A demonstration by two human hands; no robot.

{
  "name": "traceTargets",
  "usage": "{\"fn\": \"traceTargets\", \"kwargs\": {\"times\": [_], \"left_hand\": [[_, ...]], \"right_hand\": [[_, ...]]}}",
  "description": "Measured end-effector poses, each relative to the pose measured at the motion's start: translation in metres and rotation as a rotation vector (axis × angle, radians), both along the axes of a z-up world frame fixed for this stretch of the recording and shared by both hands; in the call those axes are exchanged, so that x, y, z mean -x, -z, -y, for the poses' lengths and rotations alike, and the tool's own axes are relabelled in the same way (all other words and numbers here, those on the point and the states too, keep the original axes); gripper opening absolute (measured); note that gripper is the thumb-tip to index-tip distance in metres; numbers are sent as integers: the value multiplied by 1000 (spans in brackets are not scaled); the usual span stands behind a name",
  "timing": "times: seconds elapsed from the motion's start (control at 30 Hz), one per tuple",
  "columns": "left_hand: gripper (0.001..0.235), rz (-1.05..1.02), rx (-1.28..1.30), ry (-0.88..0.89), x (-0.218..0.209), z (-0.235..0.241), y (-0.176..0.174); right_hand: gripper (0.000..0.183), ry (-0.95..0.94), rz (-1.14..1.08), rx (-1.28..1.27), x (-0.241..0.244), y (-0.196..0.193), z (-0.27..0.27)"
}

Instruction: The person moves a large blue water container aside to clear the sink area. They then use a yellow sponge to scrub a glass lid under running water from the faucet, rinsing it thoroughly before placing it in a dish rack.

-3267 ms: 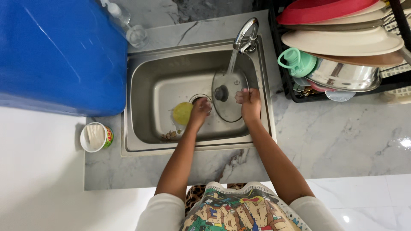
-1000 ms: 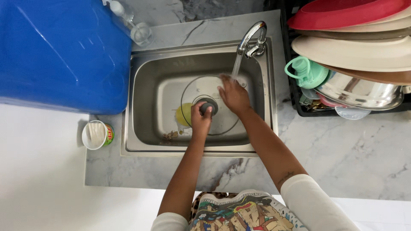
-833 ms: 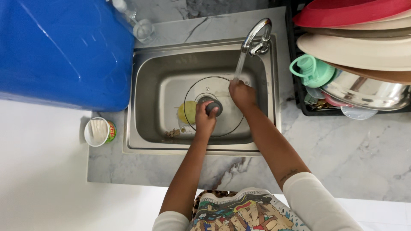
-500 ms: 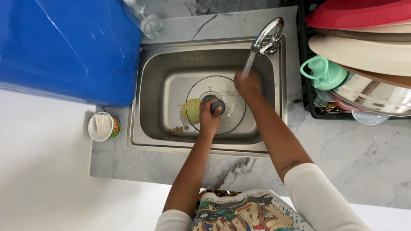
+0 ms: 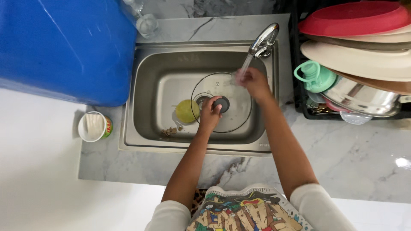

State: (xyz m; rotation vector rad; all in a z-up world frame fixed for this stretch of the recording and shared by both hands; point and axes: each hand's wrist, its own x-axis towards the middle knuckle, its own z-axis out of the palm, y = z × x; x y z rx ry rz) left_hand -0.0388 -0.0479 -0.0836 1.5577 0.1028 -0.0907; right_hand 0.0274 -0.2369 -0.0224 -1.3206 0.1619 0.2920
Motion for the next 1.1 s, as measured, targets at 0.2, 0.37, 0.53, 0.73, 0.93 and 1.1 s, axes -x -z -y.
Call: {"fn": "traceTargets", "kwargs": {"times": [0.2, 0.37, 0.53, 0.73, 0.93, 1.1], "left_hand": [[28, 66, 74, -39, -10, 1, -5], [23, -55, 297, -34, -17, -1, -10], [24, 77, -62, 127, -16, -16, -22], [43, 440, -806, -94, -11, -17, -22], [56, 429, -870, 36, 3, 2, -27], [78, 555, -1058, 60, -14, -11, -30]], "right_hand": [[94, 111, -129, 693, 69, 45, -8], [58, 304, -293, -222, 93, 37, -16], [52, 386, -185, -268, 96, 38, -12], [52, 402, -140, -353, 94, 39, -14], [50, 412, -143, -449, 92, 37, -13], [49, 414, -156, -456, 89, 35, -12]]}}
